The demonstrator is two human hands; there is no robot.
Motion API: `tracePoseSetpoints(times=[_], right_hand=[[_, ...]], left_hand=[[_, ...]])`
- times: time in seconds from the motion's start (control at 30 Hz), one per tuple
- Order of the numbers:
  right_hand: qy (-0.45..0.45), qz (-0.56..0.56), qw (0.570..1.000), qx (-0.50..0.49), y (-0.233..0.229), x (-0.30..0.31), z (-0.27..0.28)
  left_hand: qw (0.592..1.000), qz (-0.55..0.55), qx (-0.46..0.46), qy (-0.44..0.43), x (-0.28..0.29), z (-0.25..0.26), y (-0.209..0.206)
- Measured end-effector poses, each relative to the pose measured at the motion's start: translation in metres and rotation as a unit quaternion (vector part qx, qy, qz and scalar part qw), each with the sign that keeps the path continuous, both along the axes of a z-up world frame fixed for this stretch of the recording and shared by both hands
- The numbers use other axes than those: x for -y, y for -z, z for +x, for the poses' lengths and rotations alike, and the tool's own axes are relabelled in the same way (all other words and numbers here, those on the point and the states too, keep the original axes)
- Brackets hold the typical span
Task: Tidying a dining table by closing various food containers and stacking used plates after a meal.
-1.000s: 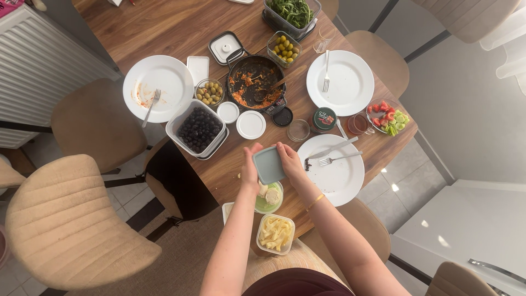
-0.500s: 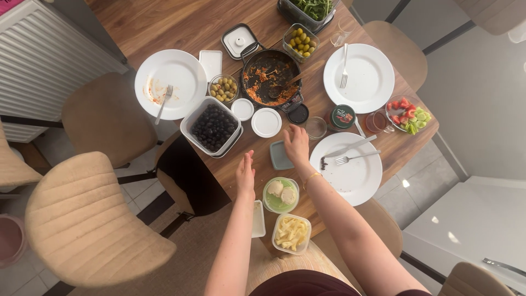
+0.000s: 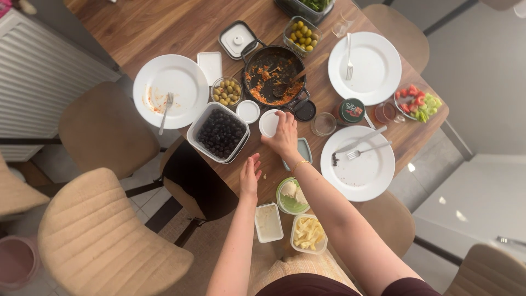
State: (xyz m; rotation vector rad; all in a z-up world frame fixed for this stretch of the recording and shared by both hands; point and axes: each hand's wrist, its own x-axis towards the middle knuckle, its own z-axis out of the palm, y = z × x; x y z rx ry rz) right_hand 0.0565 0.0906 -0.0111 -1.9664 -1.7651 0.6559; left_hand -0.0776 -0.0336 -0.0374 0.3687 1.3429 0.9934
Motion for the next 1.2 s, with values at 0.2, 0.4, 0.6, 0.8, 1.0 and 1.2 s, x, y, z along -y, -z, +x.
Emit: tracePoseSetpoints(times=[0.2,0.4,0.6,0.8,1.0,1.2], right_hand=[[0.059,0.082,0.994,-0.038,-0.034,0.041,0.028],[0.105,0.037,0.993,-0.029,-0.041,0.096,0.059],[0.106,0.020,0.994,-0.014,-0.028,0.112,0.058],[0.064,0.148,0.986,0.029,-0.048,0.107,0.016],[-0.004,0.088,0.992,-0.090,-0.034,0.090,-0.053],[0.022,-0.047,0.992,-0.116,0.014,0.083,-0.089]], left_hand=[[0.999,0.001,0.005,0.054,-0.006,-0.006,-0.007],[0.996,-0.006,0.025,0.087,-0.010,0.004,0.015],[0.993,0.015,0.018,0.116,-0.006,0.001,0.013],[0.985,0.170,-0.042,0.011,-0.004,-0.036,-0.020],[0.927,0.188,-0.280,-0.163,-0.020,-0.117,0.008],[0.993,-0.032,-0.093,-0.071,-0.042,-0.140,0.002]])
